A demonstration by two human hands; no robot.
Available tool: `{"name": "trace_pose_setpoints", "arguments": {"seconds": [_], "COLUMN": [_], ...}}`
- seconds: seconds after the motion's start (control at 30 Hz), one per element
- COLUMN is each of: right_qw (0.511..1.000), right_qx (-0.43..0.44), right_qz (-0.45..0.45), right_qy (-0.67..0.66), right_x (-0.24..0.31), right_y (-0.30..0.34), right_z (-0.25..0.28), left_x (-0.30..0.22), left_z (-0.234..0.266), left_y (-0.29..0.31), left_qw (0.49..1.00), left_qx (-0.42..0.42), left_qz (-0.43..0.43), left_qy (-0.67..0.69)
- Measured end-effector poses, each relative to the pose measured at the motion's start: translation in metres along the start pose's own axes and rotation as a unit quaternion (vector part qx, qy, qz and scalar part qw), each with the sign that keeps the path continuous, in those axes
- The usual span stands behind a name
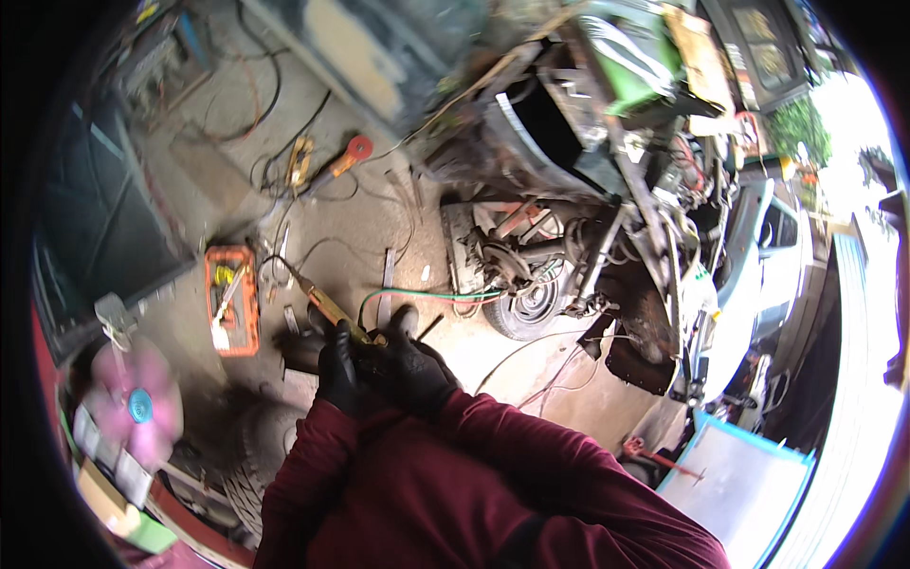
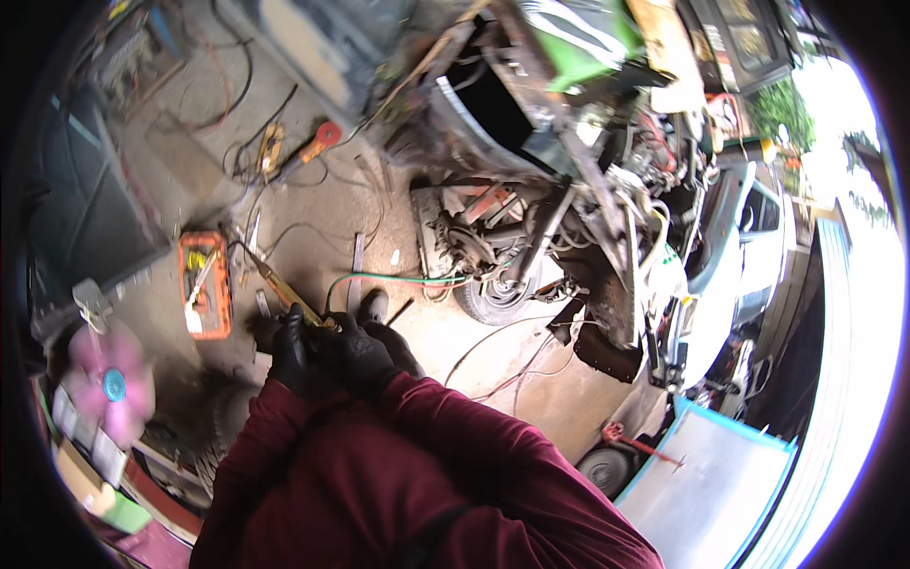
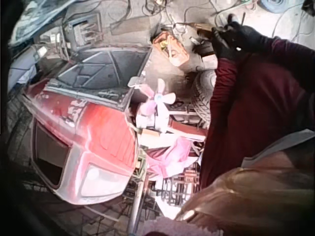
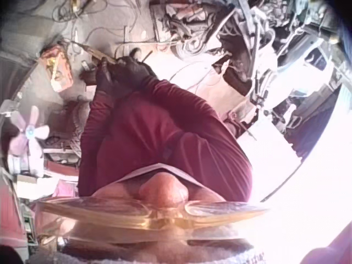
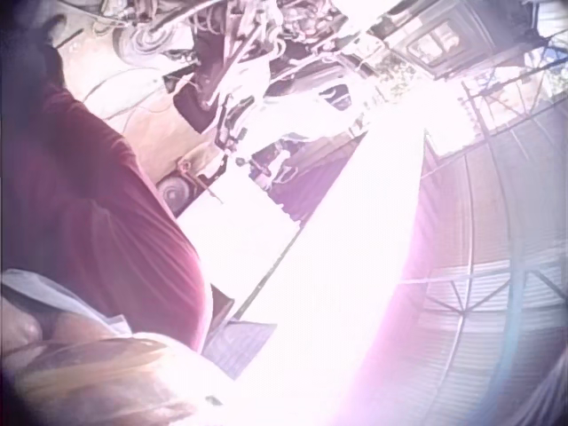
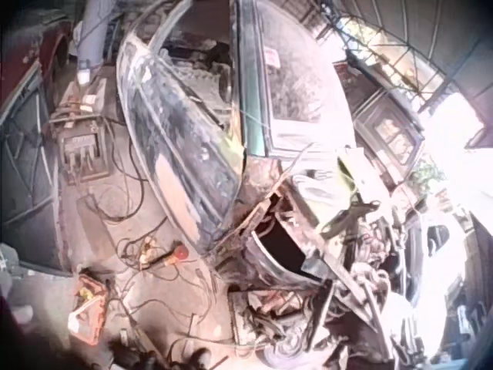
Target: The person welds a metal frame section on a car's front end using a welding torch and filler rod. They repeatedly heat the joint, add filler, and inspect the weld area while wearing gloves. The work occurs in a cluttered auto repair garage with other vehicles and tools visible.
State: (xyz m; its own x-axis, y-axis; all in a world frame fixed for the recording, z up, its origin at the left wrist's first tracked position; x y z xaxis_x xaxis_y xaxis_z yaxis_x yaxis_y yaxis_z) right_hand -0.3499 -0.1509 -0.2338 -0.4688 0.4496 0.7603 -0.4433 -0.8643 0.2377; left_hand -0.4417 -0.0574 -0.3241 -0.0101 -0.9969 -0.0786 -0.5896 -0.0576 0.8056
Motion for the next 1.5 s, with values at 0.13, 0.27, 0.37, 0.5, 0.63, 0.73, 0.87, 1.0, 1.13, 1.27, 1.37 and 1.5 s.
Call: {"name": "trace_pose_setpoints", "arguments": {"seconds": [0.13,0.27,0.37,0.5,0.63,0.73,0.87,1.0,1.13,1.27,1.37,1.5], "right_qw": [0.998,0.997,0.994,0.996,0.990,0.984,0.978,0.971,0.973,0.963,0.959,0.962], "right_qx": [0.050,0.043,0.048,0.042,0.021,-0.002,-0.008,-0.051,-0.120,-0.143,-0.158,-0.163], "right_qz": [-0.041,-0.046,-0.074,-0.065,-0.140,-0.172,-0.194,-0.219,-0.172,-0.189,-0.199,-0.195], "right_qy": [0.026,-0.040,0.070,0.032,-0.015,-0.045,-0.080,-0.082,-0.094,-0.127,-0.121,-0.100], "right_x": [0.005,0.006,-0.012,-0.039,-0.053,-0.068,-0.104,-0.135,-0.140,-0.126,-0.104,-0.063], "right_y": [0.007,0.024,0.038,0.070,0.117,0.153,0.192,0.223,0.249,0.271,0.284,0.294], "right_z": [0.043,0.081,0.100,0.137,0.184,0.205,0.211,0.208,0.220,0.238,0.248,0.255], "left_x": [-0.003,0.008,0.013,0.006,0.009,0.014,0.009,-0.008,-0.024,-0.025,-0.027,-0.038], "left_z": [-0.017,-0.031,-0.046,-0.070,-0.085,-0.092,-0.117,-0.192,-0.268,-0.305,-0.310,-0.306], "left_y": [-0.010,-0.016,-0.013,0.003,0.014,0.016,0.022,0.048,0.067,0.077,0.067,0.027], "left_qw": [0.996,0.988,0.973,0.768,0.727,0.767,0.786,0.706,0.687,0.732,0.747,0.772], "left_qx": [-0.006,0.029,0.080,0.112,0.042,-0.001,-0.091,-0.041,-0.027,0.004,0.035,0.103], "left_qz": [0.048,0.090,0.069,-0.159,-0.136,-0.092,-0.082,-0.299,-0.298,-0.237,-0.221,-0.233], "left_qy": [-0.074,-0.125,-0.206,-0.610,-0.671,-0.635,-0.606,-0.641,-0.663,-0.638,-0.626,-0.582]}}
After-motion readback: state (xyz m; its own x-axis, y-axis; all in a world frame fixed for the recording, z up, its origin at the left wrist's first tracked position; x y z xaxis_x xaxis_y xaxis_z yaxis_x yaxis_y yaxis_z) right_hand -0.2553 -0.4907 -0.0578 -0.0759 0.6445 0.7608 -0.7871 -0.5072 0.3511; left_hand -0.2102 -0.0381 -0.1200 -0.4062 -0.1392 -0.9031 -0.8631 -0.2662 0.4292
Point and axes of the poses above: each hand's wrist, its own y-axis away from the middle knuckle, its own z-axis out of the back of the hand, x = y × z, the point moved 3 cm from there along -y, towards the middle knuckle, and after that the axes turned 7 degrees about -y, right-handed, at the moved point
